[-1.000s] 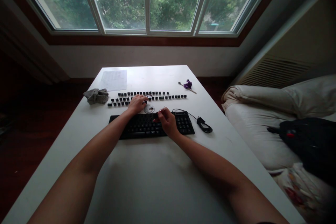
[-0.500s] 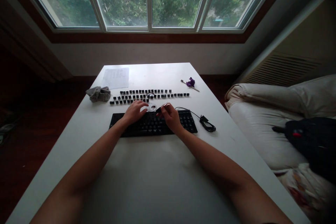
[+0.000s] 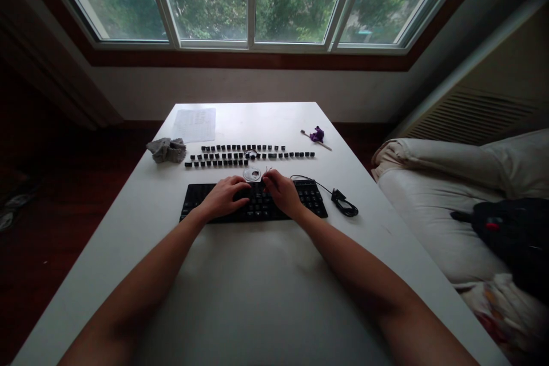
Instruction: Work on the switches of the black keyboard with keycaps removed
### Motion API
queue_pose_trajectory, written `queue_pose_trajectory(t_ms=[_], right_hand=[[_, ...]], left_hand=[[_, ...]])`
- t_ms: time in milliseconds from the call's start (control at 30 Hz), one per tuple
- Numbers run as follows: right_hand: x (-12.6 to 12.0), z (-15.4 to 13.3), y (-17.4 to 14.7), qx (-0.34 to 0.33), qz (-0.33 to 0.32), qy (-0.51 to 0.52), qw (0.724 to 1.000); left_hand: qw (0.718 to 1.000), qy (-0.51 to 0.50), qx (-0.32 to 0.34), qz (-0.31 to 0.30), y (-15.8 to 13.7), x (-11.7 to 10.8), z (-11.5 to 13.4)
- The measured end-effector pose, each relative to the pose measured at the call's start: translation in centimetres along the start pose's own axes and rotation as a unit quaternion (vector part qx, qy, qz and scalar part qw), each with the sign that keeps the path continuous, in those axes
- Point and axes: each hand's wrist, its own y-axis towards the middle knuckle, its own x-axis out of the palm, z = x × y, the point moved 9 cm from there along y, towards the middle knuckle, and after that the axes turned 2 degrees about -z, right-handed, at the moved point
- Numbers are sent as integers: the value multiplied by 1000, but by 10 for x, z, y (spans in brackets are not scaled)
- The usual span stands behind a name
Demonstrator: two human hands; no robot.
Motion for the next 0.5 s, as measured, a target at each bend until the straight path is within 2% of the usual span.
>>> queue_pose_trajectory(t_ms=[167, 267, 500], right_hand=[[7, -5, 1, -3, -54, -42, 998], [5, -2, 2, 12, -46, -41, 998], [7, 33, 17, 104, -24, 50, 993]], left_hand=[[1000, 10, -2, -6, -2, 0, 2], [1000, 18, -1, -10, -3, 0, 5], [1000, 28, 0, -5, -2, 0, 4]])
